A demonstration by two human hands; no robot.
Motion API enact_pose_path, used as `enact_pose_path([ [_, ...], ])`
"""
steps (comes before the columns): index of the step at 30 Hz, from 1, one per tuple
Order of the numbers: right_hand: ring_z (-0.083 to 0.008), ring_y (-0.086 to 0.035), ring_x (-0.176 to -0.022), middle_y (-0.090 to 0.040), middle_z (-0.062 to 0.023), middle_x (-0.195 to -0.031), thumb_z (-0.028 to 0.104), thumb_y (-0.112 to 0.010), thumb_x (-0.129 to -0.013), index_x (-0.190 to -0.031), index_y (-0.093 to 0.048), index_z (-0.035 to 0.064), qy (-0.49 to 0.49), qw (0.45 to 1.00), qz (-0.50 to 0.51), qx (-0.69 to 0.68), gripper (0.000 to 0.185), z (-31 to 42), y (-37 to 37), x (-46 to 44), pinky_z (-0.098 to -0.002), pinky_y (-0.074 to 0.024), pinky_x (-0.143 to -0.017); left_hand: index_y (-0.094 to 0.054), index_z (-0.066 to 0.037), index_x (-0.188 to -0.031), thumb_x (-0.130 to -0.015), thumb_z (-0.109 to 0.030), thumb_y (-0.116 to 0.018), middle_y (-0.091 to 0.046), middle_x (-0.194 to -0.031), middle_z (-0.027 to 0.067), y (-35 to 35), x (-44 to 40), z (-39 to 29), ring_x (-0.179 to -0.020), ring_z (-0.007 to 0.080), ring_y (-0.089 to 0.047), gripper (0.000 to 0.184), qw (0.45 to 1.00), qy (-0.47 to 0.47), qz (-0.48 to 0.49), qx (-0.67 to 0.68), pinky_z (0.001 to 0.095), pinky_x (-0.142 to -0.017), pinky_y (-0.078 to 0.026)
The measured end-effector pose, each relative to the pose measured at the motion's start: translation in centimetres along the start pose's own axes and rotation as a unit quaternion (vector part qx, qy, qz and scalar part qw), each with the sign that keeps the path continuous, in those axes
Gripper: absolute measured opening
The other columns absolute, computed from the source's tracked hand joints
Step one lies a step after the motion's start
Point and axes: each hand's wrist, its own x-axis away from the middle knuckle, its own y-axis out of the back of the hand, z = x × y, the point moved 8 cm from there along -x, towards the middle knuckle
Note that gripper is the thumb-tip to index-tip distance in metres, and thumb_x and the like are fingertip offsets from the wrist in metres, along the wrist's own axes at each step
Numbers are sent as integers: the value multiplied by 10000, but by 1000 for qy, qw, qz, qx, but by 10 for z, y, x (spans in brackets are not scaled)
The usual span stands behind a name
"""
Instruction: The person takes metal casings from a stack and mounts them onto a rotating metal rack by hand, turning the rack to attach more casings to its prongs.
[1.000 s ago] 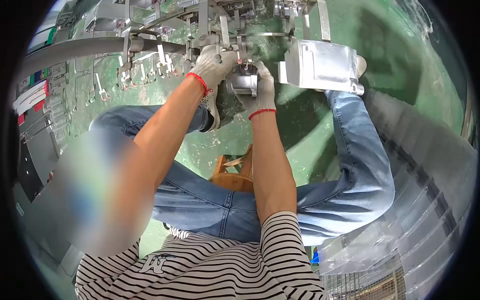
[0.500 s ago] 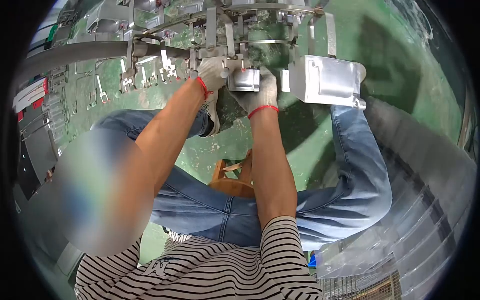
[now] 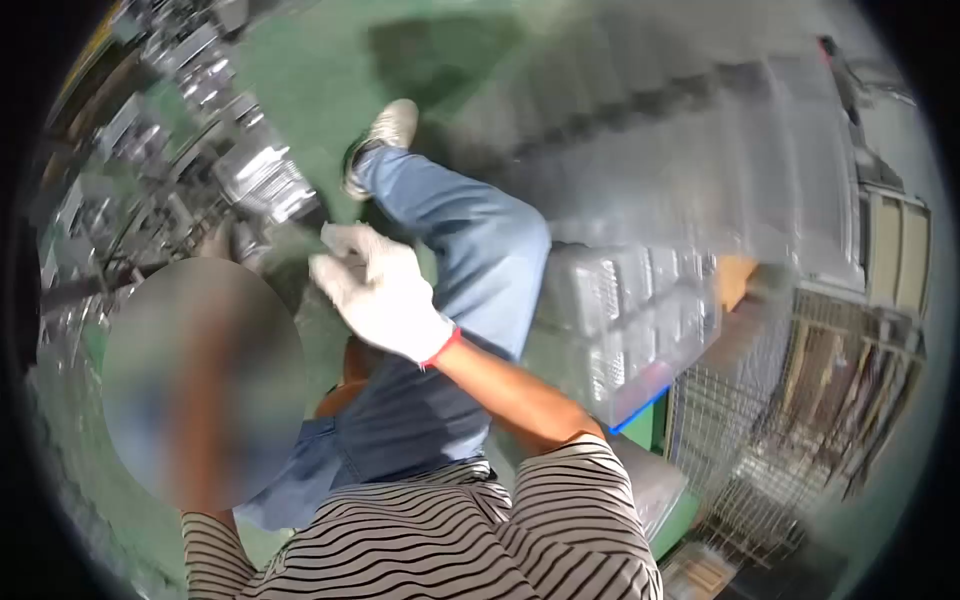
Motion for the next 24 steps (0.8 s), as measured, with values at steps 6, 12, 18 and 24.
enact_pose_path([
  [6,-178,-701,-873,-733,-145,-978,127,-739,-876,-1089,-708,-5,82,865,-467,164,252,2,276,107,-321,-550,-788,-541,-127,-1383,-785,-238,-803,-616,-1202,243,-3,-3,4,-1103,426,-616,662,998,48,37,20,475,-926,-505],
  [12,-405,-590,-1201,-668,-244,-1203,358,-646,-889,-1139,-705,16,-226,710,-374,552,427,-115,467,109,-478,-430,-1060,-444,-92,-1460,-779,-309,-809,-571,-1281,273,12,3,-15,-1171,457,-571,803,999,9,27,-19,497,-980,-483],
  [18,-353,-599,-1204,-717,-176,-1118,275,-669,-879,-984,-777,90,-162,689,-423,566,238,-125,490,122,-561,-244,-1182,-398,-73,-1493,-818,-308,-775,-437,-1465,282,27,47,-37,-1282,476,-493,809,997,11,6,-77,488,-1072,-440],
  [24,-324,-673,-1036,-726,-176,-1030,54,-695,-875,-974,-733,0,160,649,-491,559,120,10,389,162,-451,-477,-1011,-451,-21,-1432,-804,-179,-766,-555,-1337,224,75,82,-123,-1188,365,-588,720,999,-23,-12,48,436,-955,-511],
])
